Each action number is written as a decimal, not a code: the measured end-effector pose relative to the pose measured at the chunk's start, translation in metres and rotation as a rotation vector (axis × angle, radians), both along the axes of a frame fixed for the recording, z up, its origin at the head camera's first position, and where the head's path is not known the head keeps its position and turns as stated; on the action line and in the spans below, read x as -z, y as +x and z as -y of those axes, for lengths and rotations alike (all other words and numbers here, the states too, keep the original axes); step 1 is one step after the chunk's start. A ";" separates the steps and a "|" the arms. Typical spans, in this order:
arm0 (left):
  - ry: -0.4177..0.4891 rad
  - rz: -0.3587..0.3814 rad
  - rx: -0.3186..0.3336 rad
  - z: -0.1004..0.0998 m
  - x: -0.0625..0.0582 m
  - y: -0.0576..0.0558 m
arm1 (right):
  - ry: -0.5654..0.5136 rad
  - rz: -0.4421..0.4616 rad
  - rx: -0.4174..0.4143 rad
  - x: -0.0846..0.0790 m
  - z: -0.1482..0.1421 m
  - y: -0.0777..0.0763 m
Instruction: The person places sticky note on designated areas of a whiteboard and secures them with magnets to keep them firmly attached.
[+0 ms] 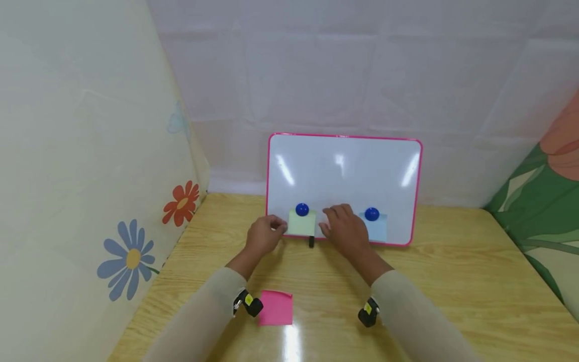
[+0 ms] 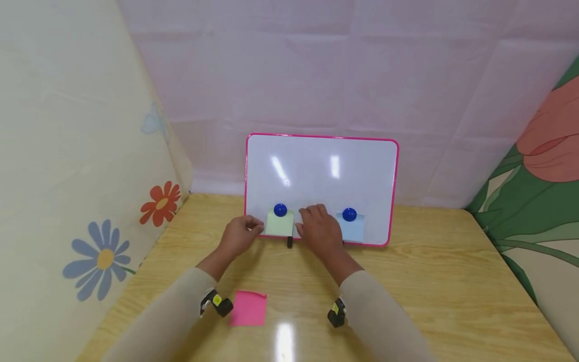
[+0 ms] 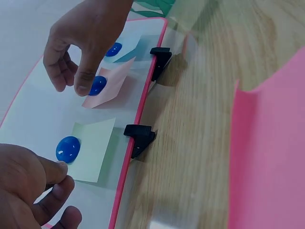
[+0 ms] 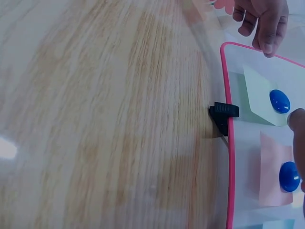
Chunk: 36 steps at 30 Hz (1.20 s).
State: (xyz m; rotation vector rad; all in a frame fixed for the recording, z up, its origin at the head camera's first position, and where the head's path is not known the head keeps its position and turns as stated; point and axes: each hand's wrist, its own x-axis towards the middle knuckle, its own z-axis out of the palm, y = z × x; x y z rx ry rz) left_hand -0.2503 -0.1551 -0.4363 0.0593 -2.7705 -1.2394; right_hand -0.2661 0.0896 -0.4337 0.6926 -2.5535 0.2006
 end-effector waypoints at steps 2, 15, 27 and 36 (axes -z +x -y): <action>-0.012 -0.006 0.030 0.001 0.000 0.005 | -0.005 0.000 -0.003 0.000 -0.004 0.003; -0.092 0.029 0.133 0.005 0.005 0.029 | 0.001 0.015 -0.024 0.005 -0.020 0.022; -0.120 0.020 0.206 0.010 0.010 0.045 | 0.002 0.004 -0.062 0.008 -0.035 0.044; -0.139 0.037 0.246 0.016 0.015 0.054 | -0.012 0.024 -0.043 0.012 -0.051 0.058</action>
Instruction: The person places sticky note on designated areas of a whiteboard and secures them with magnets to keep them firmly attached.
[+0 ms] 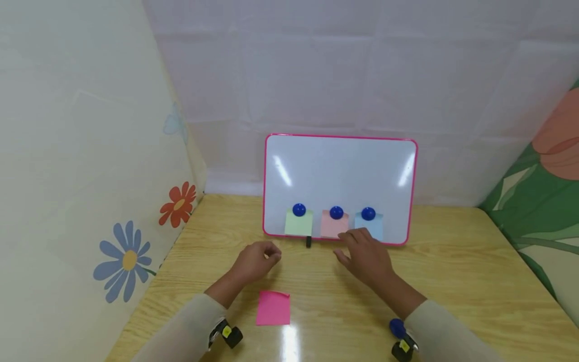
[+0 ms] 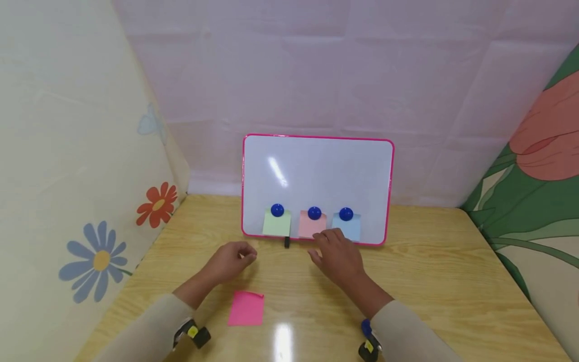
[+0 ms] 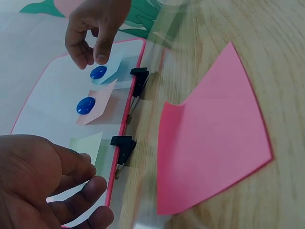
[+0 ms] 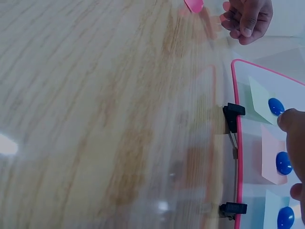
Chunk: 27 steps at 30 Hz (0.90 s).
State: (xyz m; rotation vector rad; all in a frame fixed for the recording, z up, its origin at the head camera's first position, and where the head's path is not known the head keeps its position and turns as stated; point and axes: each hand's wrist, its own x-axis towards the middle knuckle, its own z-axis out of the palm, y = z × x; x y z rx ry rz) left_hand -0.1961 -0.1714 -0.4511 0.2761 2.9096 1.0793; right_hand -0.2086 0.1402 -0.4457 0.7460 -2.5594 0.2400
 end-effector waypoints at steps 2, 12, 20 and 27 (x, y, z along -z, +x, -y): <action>0.005 0.005 0.008 0.001 0.002 0.001 | -0.004 -0.009 -0.004 0.001 -0.002 0.002; 0.006 0.035 0.003 0.004 0.004 0.009 | 0.015 0.042 0.037 0.002 -0.012 0.009; -0.006 0.051 0.024 0.008 0.003 0.016 | 0.040 0.060 0.070 0.004 -0.022 0.016; -0.003 0.097 0.037 0.013 0.004 0.020 | 0.037 0.088 0.092 0.003 -0.031 0.020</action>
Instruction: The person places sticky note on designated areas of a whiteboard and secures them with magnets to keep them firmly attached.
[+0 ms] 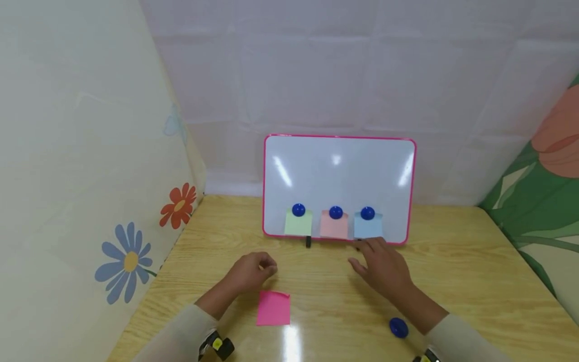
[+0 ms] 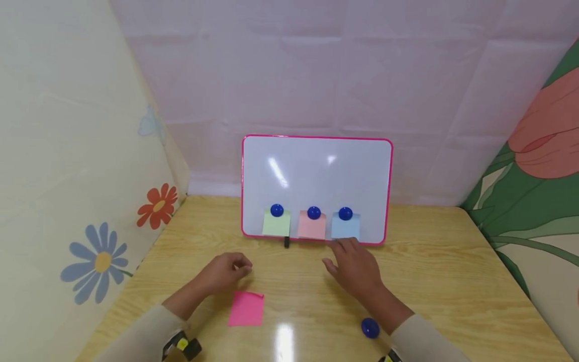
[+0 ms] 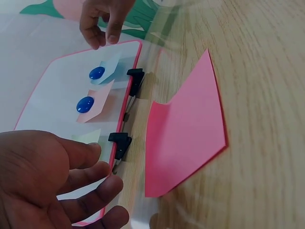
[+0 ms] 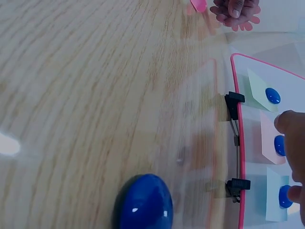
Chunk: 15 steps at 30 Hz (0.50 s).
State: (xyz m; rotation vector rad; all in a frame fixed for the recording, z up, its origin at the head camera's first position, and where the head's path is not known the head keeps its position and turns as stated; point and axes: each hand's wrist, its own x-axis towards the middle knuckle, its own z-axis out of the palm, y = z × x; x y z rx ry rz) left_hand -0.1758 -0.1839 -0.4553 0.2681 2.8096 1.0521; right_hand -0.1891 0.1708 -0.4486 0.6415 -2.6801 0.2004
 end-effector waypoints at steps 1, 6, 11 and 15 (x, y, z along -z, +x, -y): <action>-0.002 0.007 0.001 0.001 -0.001 0.000 | -0.004 -0.003 -0.001 0.000 -0.001 0.000; 0.004 0.069 0.018 0.005 -0.005 0.008 | -0.034 -0.027 -0.009 0.006 -0.009 0.005; 0.005 0.104 0.080 0.009 -0.002 0.019 | -0.044 -0.004 -0.021 0.014 -0.018 0.019; 0.002 0.094 0.096 0.011 -0.006 0.017 | -0.039 0.011 -0.002 0.013 -0.025 0.022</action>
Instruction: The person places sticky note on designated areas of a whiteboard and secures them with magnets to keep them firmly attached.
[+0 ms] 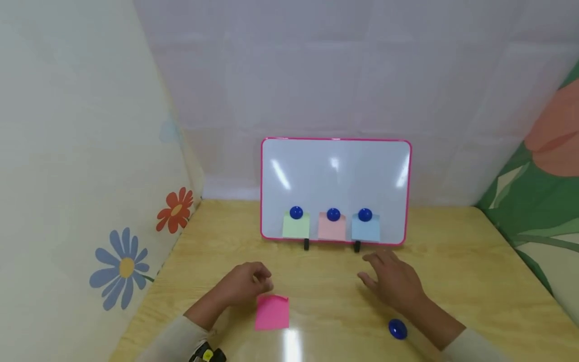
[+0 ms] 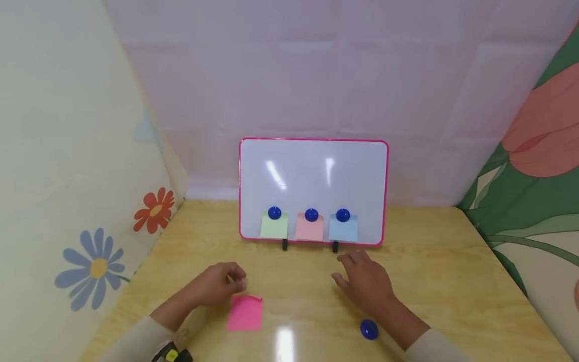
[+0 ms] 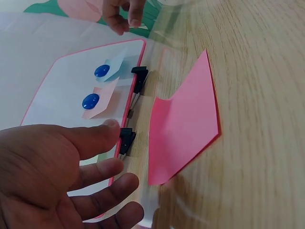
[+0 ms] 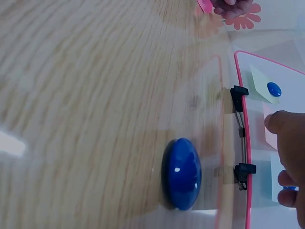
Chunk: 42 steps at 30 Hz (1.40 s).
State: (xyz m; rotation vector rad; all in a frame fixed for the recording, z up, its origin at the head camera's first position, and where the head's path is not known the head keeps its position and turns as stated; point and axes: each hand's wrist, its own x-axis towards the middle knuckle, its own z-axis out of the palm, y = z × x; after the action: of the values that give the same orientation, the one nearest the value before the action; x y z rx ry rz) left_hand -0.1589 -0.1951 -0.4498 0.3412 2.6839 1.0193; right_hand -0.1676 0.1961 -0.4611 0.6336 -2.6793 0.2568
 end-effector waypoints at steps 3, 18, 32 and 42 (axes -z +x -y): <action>-0.010 0.007 0.011 0.001 -0.004 -0.002 | 0.007 0.023 0.012 -0.002 -0.007 0.002; -0.125 -0.010 0.094 0.004 -0.008 0.003 | 0.046 0.119 0.022 -0.011 -0.041 0.021; -0.210 -0.011 0.037 0.004 -0.003 0.007 | 0.076 0.277 -0.024 -0.015 -0.061 0.043; -0.236 -0.028 -0.007 0.005 -0.004 0.012 | 0.138 0.441 -0.122 -0.011 -0.071 0.047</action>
State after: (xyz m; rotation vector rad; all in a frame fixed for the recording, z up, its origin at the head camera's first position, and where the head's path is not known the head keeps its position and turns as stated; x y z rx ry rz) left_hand -0.1470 -0.1997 -0.4460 0.3011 2.7933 0.6934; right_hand -0.1202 0.2676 -0.4498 0.8708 -3.1041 0.2724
